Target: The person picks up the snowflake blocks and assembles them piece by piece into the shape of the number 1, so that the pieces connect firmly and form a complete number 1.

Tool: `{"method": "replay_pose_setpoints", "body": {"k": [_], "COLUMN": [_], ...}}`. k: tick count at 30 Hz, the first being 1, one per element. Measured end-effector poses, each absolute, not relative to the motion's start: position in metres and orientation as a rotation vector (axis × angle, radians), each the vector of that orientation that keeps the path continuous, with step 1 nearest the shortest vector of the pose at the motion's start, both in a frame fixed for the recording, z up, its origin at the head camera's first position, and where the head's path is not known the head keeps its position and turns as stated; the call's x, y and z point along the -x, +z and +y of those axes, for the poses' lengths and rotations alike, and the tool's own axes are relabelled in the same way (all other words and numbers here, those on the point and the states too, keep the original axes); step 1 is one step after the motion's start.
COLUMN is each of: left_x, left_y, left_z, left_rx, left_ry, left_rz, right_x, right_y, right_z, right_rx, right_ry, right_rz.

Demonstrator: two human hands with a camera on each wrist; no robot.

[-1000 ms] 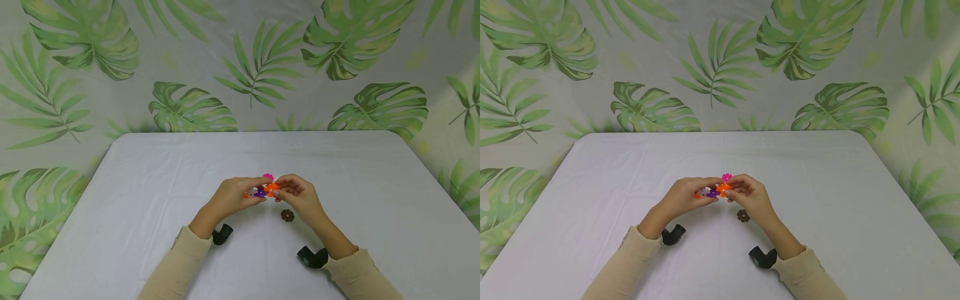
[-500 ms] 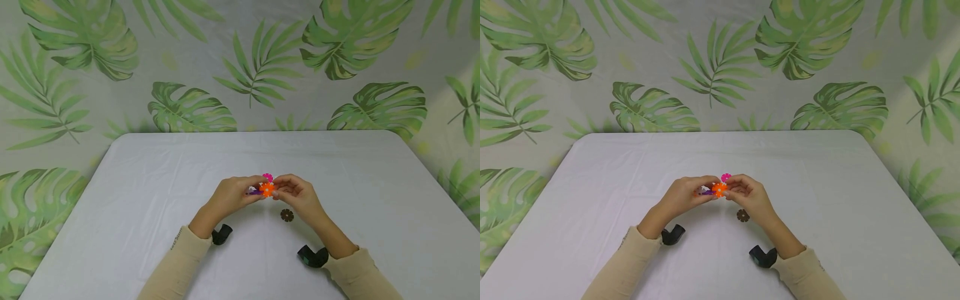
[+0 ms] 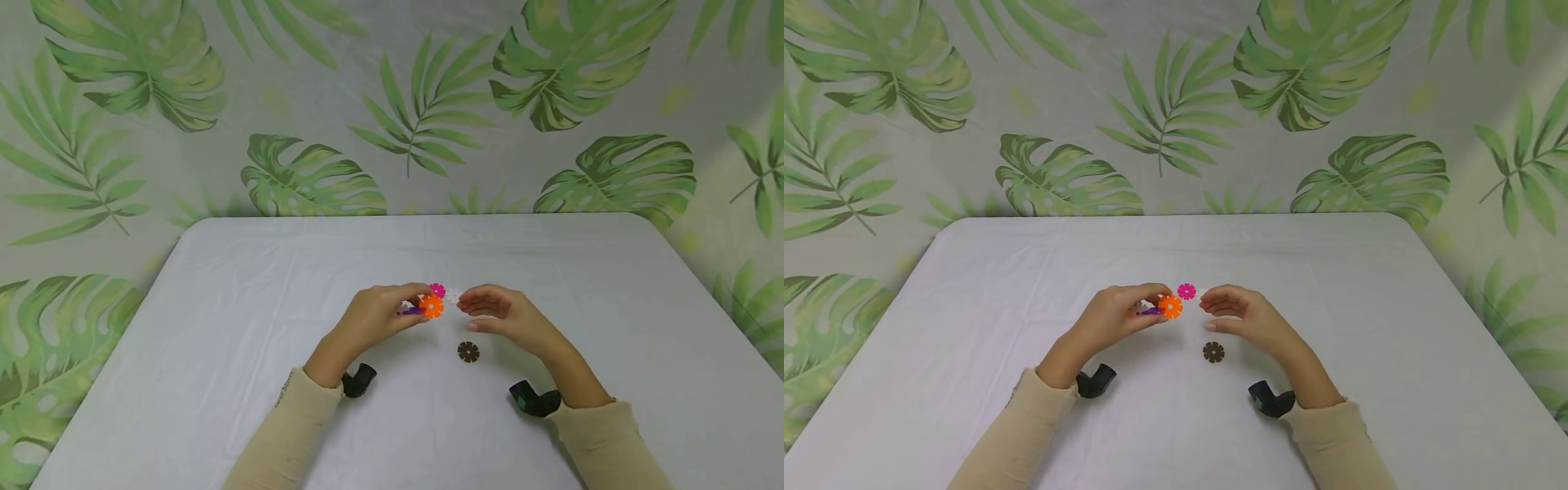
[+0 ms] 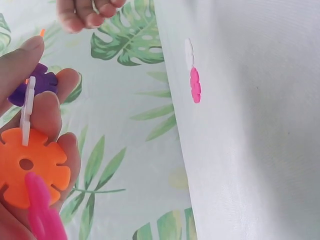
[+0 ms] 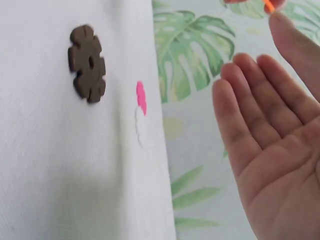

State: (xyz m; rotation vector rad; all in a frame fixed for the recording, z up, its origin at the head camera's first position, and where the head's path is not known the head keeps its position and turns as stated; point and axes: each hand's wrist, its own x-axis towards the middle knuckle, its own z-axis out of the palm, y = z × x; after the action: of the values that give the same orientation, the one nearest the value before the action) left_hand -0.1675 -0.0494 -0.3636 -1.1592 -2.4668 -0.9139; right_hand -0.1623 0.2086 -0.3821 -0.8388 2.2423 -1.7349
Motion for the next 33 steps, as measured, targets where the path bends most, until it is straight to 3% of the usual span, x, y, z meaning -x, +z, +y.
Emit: {"method": "replay_pose_setpoints", "body": {"k": [10,33], "left_x": [0.169,0.168], "left_y": [-0.363,-0.362], "left_z": [-0.051,-0.051], "left_rx": [1.159,1.154], "left_ry": [-0.946,-0.961], "left_rz": [-2.473,-2.484], "right_x": [0.169,0.168], "right_y": [-0.399,-0.41], "right_z": [0.218,0.216], "right_rx": [0.697,0.795], "right_ry": [-1.485,-1.102], "right_rz": [2.094,2.288]}}
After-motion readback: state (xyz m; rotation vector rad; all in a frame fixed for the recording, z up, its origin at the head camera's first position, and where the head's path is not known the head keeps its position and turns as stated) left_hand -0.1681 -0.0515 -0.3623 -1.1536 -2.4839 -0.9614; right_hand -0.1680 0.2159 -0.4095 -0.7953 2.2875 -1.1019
